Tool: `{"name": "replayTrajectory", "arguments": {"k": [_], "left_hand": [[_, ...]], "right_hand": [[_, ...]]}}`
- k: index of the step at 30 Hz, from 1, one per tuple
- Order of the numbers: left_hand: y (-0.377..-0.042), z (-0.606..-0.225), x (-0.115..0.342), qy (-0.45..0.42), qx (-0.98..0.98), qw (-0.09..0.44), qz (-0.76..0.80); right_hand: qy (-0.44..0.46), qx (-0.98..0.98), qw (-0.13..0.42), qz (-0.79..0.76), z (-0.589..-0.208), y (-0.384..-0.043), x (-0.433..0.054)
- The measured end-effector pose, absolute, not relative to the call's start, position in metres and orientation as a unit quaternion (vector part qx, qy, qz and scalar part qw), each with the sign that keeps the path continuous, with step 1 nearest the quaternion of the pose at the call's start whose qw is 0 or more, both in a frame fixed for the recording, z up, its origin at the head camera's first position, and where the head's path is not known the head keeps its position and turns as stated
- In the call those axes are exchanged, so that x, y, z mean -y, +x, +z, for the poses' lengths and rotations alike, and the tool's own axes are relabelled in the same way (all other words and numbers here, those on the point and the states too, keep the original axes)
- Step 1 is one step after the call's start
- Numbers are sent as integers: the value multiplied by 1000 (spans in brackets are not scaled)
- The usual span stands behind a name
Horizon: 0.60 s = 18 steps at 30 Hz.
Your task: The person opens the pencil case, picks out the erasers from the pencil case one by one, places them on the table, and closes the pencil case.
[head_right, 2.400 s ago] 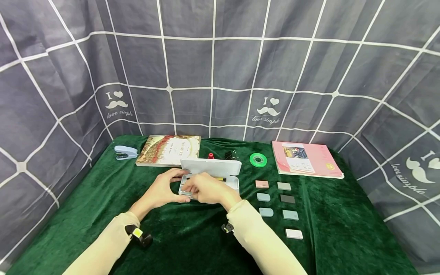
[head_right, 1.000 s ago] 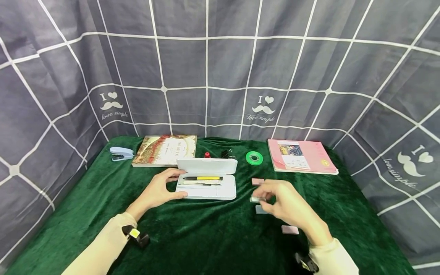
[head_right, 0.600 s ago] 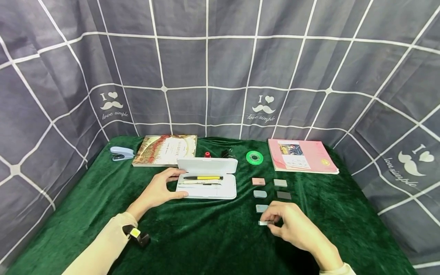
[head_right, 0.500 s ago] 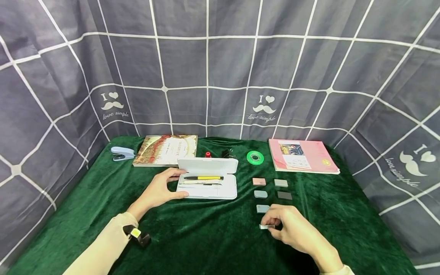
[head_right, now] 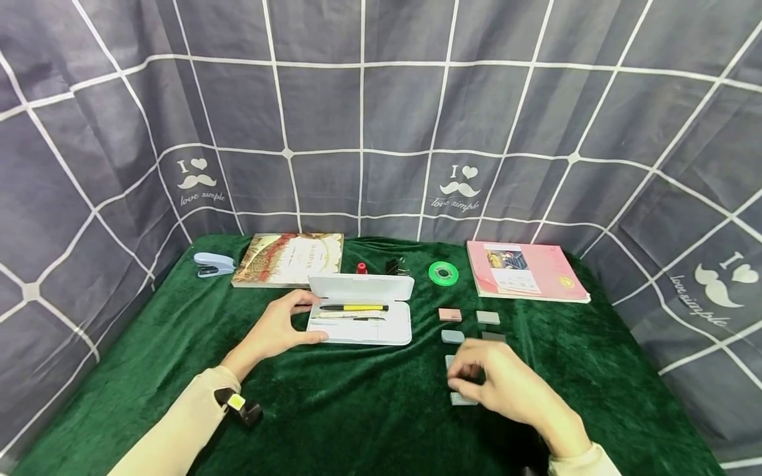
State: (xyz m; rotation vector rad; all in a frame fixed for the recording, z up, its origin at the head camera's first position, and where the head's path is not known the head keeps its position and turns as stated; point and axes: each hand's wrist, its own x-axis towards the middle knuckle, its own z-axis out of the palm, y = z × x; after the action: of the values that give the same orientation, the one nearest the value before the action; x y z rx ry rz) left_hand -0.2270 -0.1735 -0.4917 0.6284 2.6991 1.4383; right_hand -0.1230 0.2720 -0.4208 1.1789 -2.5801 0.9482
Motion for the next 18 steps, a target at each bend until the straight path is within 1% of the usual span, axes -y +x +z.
{"name": "replayTrajectory", "arguments": {"k": [3, 6, 8, 13, 18], "left_hand": [[-227, -492, 172, 190, -867, 9, 461], [-228, -492, 171, 186, -862, 8, 471], [-228, -491, 171, 189, -855, 9, 483], [-228, -490, 172, 201, -848, 5, 491], [-226, -489, 173, 209, -854, 11, 476]], "right_hand": [[371, 863, 124, 319, -407, -140, -261], [344, 865, 148, 335, -398, -160, -249], [327, 863, 148, 357, -395, -174, -241], [292, 856, 121, 409, -401, -204, -222], [257, 862, 110, 423, -411, -220, -209]]}}
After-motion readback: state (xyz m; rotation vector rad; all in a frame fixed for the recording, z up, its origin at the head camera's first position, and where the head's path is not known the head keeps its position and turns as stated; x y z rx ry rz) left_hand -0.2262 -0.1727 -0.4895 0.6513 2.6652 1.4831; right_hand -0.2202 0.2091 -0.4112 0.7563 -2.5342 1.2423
